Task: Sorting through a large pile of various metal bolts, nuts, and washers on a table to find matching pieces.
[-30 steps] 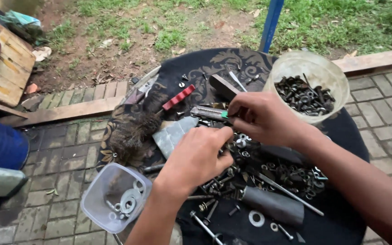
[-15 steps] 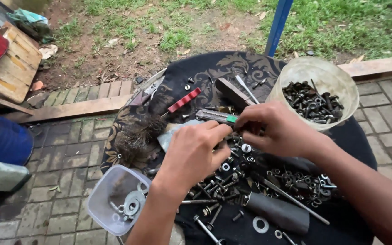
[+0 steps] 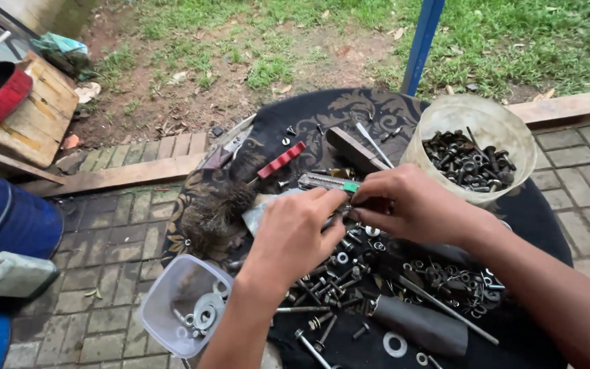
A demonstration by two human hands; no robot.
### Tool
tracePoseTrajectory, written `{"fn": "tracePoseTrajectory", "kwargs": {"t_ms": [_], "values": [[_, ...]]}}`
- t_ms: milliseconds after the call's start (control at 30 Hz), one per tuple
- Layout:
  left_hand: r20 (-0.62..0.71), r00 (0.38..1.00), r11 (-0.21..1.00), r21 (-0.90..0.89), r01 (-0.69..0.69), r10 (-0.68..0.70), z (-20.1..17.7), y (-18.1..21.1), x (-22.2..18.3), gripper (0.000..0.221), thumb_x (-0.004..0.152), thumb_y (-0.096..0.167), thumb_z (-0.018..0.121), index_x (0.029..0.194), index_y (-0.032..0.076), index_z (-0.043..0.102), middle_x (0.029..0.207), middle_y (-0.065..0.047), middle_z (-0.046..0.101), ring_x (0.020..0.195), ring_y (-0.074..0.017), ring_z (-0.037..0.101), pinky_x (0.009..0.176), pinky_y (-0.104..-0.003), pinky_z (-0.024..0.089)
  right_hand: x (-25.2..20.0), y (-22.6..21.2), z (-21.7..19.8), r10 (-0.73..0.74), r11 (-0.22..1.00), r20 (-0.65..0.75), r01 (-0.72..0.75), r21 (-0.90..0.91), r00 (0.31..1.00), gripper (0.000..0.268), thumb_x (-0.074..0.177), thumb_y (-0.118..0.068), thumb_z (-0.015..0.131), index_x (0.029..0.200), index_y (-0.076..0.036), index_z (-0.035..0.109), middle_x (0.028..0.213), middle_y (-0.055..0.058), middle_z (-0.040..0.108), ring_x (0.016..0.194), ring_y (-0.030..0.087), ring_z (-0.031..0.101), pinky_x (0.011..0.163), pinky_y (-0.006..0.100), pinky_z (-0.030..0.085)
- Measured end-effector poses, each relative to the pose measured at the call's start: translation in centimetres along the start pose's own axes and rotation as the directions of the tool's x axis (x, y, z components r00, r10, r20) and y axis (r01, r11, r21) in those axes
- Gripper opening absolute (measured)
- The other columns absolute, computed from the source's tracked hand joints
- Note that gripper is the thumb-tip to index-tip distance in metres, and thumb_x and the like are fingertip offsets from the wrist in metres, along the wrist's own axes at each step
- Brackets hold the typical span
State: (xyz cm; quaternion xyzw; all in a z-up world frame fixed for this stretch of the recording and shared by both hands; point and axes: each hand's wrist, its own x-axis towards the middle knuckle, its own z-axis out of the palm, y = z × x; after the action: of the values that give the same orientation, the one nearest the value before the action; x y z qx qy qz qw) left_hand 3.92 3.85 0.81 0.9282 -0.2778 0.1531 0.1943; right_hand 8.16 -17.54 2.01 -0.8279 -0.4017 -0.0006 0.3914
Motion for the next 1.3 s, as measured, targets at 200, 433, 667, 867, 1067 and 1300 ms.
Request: {"fn": "tracePoseTrajectory", "kwargs": {"t_ms": [200, 433, 667, 867, 1067, 1300], "values": [[0.060, 0.998, 0.999, 0.031, 0.019, -0.021, 0.6, -0.5, -0.1, 0.016, 0.084, 0.029, 0.065, 0.096, 0.020, 0.059, 0.078, -0.004, 0.062, 0.077, -0.0370, 0.069, 0.065, -0.050, 0.056, 0.0, 0.8, 0.5, -0.045, 0.998, 0.009, 0.045, -0.047, 0.999, 0.006, 0.084, -0.011, 0.075, 0.082, -0.005, 0.073, 0.067, 0.010, 0.069, 0.057, 0.029, 0.073, 0.054, 0.036, 0.058], [0.068, 0.997, 0.999, 0.046, 0.028, -0.031, 0.8, -0.7, -0.2, 0.012, 0.086, 0.027, 0.063, 0.093, 0.019, 0.058, 0.078, -0.003, 0.061, 0.075, -0.0366, 0.069, 0.064, -0.050, 0.057, 0.3, 0.7, 0.6, -0.085, 0.993, 0.014, 0.086, -0.084, 0.996, 0.010, 0.085, -0.013, 0.076, 0.081, -0.006, 0.070, 0.066, 0.009, 0.066, 0.059, 0.030, 0.072, 0.053, 0.037, 0.057], [0.066, 0.998, 0.998, 0.059, 0.004, -0.008, 1.0, -0.7, -0.1, 0.012, 0.086, 0.029, 0.062, 0.090, 0.019, 0.057, 0.077, -0.003, 0.059, 0.074, -0.0368, 0.069, 0.063, -0.049, 0.056, 0.2, 0.8, 0.7, -0.058, 0.993, 0.021, 0.060, -0.105, 0.998, 0.009, 0.083, -0.013, 0.075, 0.080, -0.007, 0.070, 0.064, 0.008, 0.065, 0.059, 0.029, 0.072, 0.053, 0.036, 0.057], [0.061, 0.998, 0.998, 0.063, 0.000, -0.004, 1.0, -0.8, -0.1, 0.013, 0.087, 0.030, 0.063, 0.088, 0.019, 0.056, 0.075, -0.003, 0.058, 0.073, -0.0361, 0.069, 0.062, -0.049, 0.056, 0.2, 1.0, 0.8, -0.065, 0.992, 0.022, 0.067, -0.107, 0.998, 0.008, 0.083, -0.013, 0.075, 0.082, -0.007, 0.070, 0.065, 0.009, 0.065, 0.060, 0.031, 0.072, 0.054, 0.037, 0.058], [0.082, 0.997, 0.998, 0.059, 0.003, -0.008, 1.0, -0.8, -0.1, 0.012, 0.088, 0.030, 0.063, 0.090, 0.019, 0.058, 0.077, -0.003, 0.059, 0.073, -0.0362, 0.069, 0.062, -0.049, 0.057, 0.2, 0.9, 1.0, -0.065, 0.991, 0.026, 0.068, -0.116, 0.998, 0.007, 0.084, -0.013, 0.074, 0.082, -0.008, 0.070, 0.065, 0.008, 0.063, 0.062, 0.032, 0.071, 0.056, 0.038, 0.058], [0.082, 0.997, 0.998, 0.064, 0.003, -0.009, 0.8, -0.7, -0.1, 0.011, 0.088, 0.029, 0.063, 0.090, 0.019, 0.058, 0.077, -0.003, 0.062, 0.074, -0.0360, 0.070, 0.062, -0.049, 0.057, 0.1, 0.8, 1.0, -0.070, 0.987, 0.049, 0.076, -0.139, 0.996, 0.008, 0.084, -0.014, 0.075, 0.082, -0.009, 0.069, 0.067, 0.009, 0.063, 0.064, 0.034, 0.071, 0.057, 0.040, 0.057]]}}
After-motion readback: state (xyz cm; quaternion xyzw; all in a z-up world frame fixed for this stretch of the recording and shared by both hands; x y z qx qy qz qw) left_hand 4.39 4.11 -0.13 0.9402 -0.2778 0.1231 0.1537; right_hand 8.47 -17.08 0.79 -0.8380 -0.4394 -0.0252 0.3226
